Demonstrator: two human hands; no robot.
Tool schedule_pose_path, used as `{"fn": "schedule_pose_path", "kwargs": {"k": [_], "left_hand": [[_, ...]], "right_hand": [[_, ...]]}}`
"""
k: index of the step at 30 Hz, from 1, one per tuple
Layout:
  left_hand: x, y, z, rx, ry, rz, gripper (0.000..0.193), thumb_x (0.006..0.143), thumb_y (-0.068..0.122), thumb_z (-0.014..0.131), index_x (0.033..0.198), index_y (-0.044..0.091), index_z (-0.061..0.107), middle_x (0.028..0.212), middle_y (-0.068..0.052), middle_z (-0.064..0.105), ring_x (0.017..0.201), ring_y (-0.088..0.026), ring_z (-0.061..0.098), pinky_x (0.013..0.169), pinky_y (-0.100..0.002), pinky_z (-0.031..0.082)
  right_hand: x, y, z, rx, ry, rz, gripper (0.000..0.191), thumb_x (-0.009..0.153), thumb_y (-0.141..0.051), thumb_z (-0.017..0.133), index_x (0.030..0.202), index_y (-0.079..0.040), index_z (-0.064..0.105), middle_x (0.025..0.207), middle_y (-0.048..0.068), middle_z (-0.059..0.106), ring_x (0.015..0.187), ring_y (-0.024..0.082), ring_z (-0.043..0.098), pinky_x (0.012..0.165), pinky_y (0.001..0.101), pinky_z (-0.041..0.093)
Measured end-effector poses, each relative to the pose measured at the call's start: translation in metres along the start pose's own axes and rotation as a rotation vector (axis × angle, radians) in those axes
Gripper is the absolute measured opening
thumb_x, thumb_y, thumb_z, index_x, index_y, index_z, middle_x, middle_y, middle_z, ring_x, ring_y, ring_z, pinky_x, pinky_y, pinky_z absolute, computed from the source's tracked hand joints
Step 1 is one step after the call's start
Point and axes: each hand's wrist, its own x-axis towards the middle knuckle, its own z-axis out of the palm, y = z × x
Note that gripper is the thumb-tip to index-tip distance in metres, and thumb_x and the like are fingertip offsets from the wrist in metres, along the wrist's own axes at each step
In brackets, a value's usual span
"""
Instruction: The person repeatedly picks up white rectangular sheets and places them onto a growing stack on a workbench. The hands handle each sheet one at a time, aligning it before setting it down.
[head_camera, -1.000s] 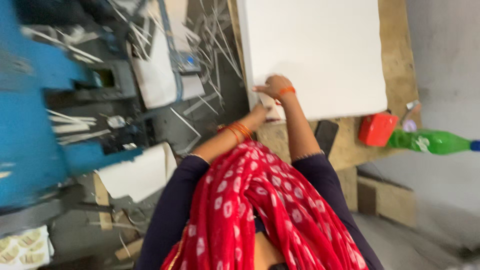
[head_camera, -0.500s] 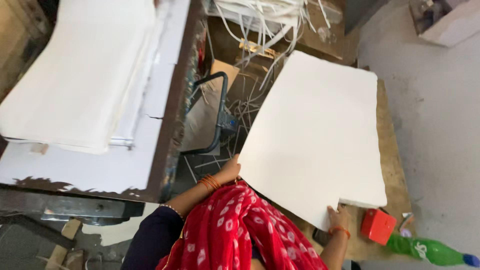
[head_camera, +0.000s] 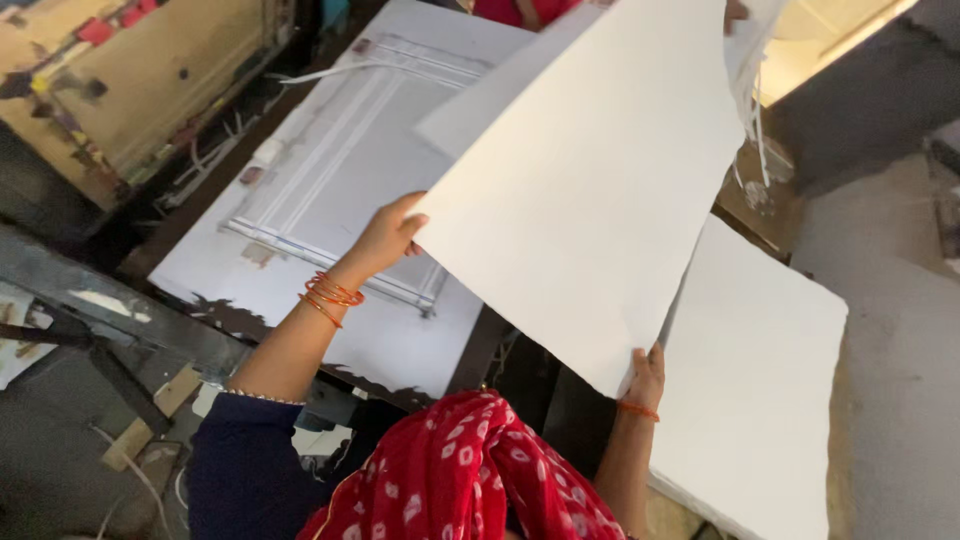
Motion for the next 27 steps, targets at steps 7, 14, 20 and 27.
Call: {"fn": "schedule_pose_path", "kwargs": {"k": [7,14,20,27], "left_hand": [[0.015,-0.104,-0.163,0.152,0.658,-0.173,0.033,0.087,0.023,0.076,0.111,0.001,0.072,0.095,-0.013,0.072,0.077,-0.025,0.066,0.066,-0.036,0.053],[-0.028,-0.146,-0.230,0.550,0.866,-0.649,0.047,0.073,0.032,0.090,0.109,0.005,0.078,0.106,-0.020,0.074,0.096,-0.038,0.072,0.083,-0.047,0.056],[-0.040,-0.150,-0.253,0.633,0.877,-0.617,0.043,0.075,0.031,0.093,0.097,-0.003,0.077,0.096,-0.026,0.073,0.085,-0.043,0.071,0.077,-0.050,0.056],[-0.045,-0.149,-0.228,0.545,1.048,-0.573,0.036,0.086,0.020,0.084,0.111,-0.001,0.070,0.111,-0.026,0.070,0.096,-0.040,0.070,0.084,-0.048,0.056]], "right_hand": [[0.031,0.021,0.212,-0.139,-0.335,0.144,0.038,0.097,-0.004,0.056,0.135,0.002,0.054,0.108,0.012,0.068,0.087,0.021,0.067,0.074,0.0338,0.055],[-0.017,0.051,0.305,-0.469,-0.467,0.337,0.052,0.095,-0.010,0.060,0.144,-0.002,0.047,0.088,0.012,0.071,0.069,0.022,0.072,0.062,0.0358,0.063],[-0.033,0.070,0.301,-0.536,-0.579,0.377,0.058,0.098,-0.018,0.063,0.150,-0.002,0.041,0.089,0.016,0.073,0.072,0.023,0.072,0.064,0.0342,0.060],[0.020,0.046,0.169,-0.379,-0.354,0.185,0.044,0.098,-0.020,0.064,0.136,0.002,0.058,0.098,0.018,0.076,0.080,0.024,0.076,0.069,0.0344,0.063]]}}
